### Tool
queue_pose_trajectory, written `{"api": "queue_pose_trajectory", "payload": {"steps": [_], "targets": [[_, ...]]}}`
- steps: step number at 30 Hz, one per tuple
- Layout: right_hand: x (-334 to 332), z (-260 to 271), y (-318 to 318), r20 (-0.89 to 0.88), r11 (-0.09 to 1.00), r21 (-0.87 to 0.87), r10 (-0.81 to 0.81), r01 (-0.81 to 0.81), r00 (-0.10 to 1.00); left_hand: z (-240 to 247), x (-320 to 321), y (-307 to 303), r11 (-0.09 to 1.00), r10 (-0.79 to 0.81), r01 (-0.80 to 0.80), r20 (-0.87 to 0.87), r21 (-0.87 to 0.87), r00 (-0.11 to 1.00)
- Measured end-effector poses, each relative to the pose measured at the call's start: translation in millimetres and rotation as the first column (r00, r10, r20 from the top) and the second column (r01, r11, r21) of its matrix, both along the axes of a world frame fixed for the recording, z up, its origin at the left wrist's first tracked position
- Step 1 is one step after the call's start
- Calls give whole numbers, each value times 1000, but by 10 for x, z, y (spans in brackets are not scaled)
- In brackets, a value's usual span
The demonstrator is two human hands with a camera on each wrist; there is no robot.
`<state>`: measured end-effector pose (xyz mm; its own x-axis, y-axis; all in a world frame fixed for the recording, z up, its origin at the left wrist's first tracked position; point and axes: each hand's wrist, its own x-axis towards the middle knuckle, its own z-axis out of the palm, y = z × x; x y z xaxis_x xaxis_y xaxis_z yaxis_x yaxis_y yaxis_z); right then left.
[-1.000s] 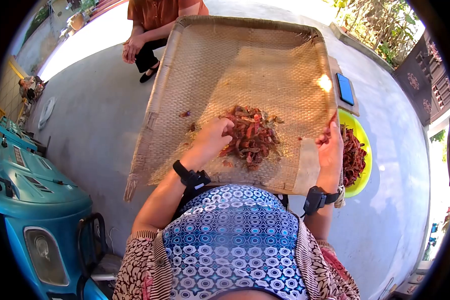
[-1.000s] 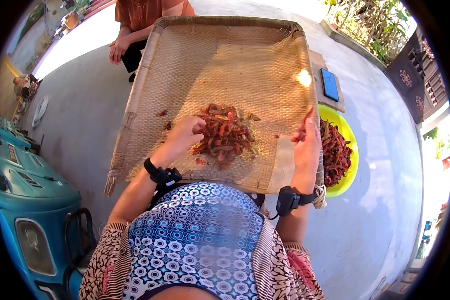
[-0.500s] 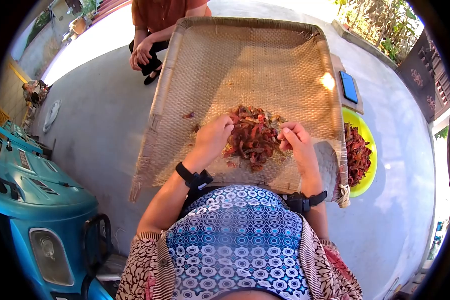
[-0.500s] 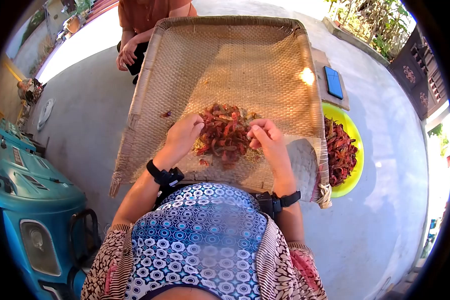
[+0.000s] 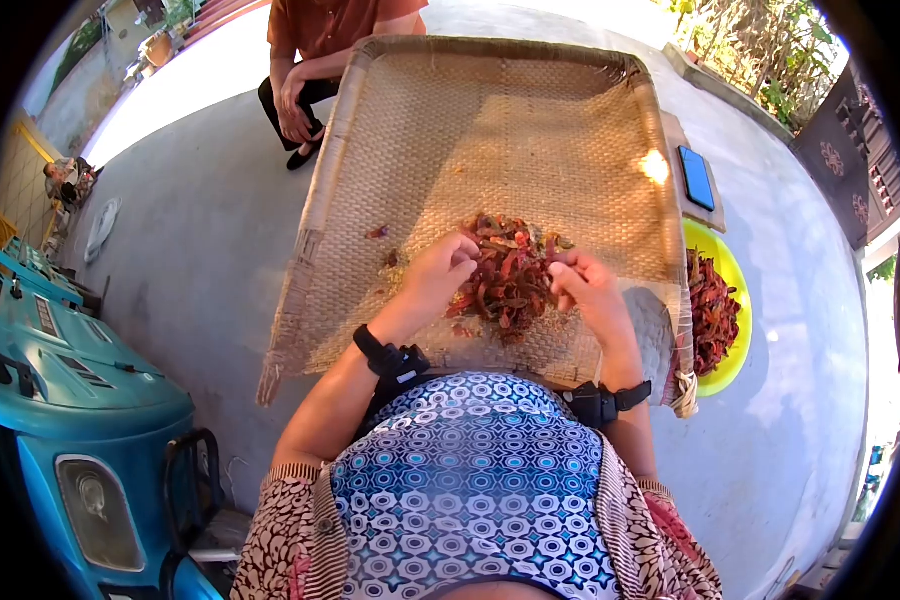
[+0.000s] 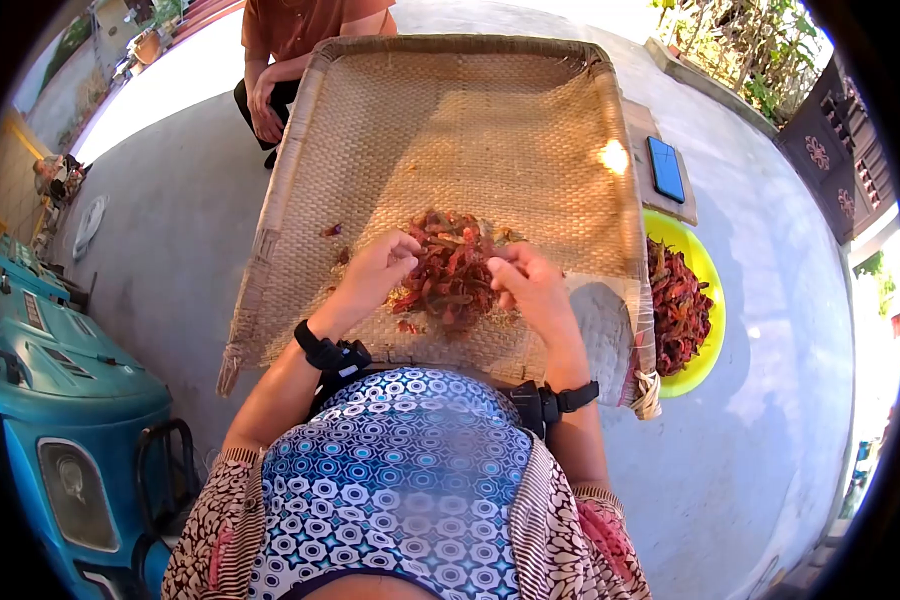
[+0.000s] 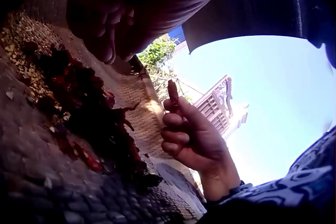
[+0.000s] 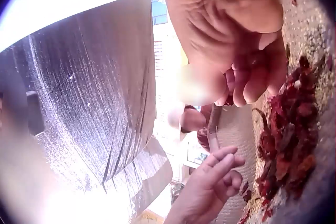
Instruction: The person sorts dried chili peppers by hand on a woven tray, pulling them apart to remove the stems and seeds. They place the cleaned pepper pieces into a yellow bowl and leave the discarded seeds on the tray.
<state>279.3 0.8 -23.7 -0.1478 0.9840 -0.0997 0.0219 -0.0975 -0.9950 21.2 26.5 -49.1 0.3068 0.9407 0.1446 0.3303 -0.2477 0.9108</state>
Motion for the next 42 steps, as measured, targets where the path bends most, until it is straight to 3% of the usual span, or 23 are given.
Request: {"api": "queue_pose_trajectory", "payload": {"steps": [1, 3, 5, 8, 10, 13, 17, 19, 21, 25, 27, 30, 32, 33, 35, 38, 41, 42], "targets": [[138, -7, 22, -38, 992, 20, -125, 126, 991, -6, -14, 12, 992, 19, -6, -97, 127, 995], [431, 64, 18, -196, 930, 37, -352, 365, 915, 66, 7, 3, 992, -7, 39, -259, 119, 966], [771, 54, 45, -478, 844, -63, -494, 533, 726, 69, 70, 0, 983, 10, 67, -412, 173, 911], [1196, -34, 58, -829, 860, -114, -358, 497, 429, -38, 134, 36, 949, 77, 106, -544, 296, 836], [1198, -69, 23, -803, 883, -105, -346, 457, 485, -30, 126, 58, 943, 56, 134, -542, 303, 838], [894, -66, -61, -650, 883, -108, -411, 458, 639, 18, 135, 39, 950, 65, 65, -397, 305, 916], [300, 12, -119, -260, 970, 56, -214, 236, 942, 43, 130, 27, 899, 47, 131, -389, 418, 920], [51, 13, -100, -37, 994, 93, -48, 52, 998, 179, 178, -94, 918, 32, 137, -413, 373, 910], [-154, -70, -62, 147, 982, 124, 126, -145, 981, 216, 237, -179, 972, -54, 114, -271, 207, 961], [-315, -180, -71, -1, 983, 53, 177, -176, 984, 266, 231, -222, 992, -120, 114, -124, -53, 985], [-267, -203, -72, -40, 988, 33, 154, -153, 987, 248, 197, -192, 995, -90, 84, -154, -45, 984], [-41, -150, -44, -12, 999, 8, -43, 43, 999, 137, 67, -20, 996, -16, 38, -258, 81, 966], [201, -63, -35, -95, 960, 40, -274, 279, 957, 117, 2, 68, 987, 59, -5, -331, 161, 942], [336, -26, -10, -109, 916, 49, -391, 398, 914, 126, -20, 96, 983, 101, -35, -364, 183, 926], [648, 2, 27, -331, 817, 33, -534, 575, 778, 91, -59, 179, 969, 145, -49, -398, 241, 906], [1046, -33, 51, -746, 737, -105, -502, 668, 437, -104, -79, 357, 963, 134, -16, -426, 269, 895], [1087, -133, 12, -720, 817, -120, -463, 564, 517, -176, 8, 441, 980, 110, -13, -488, 198, 866], [1024, -141, -10, -656, 838, -106, -464, 536, 595, -209, 25, 455, 977, 124, -17, -500, 213, 857]]}}
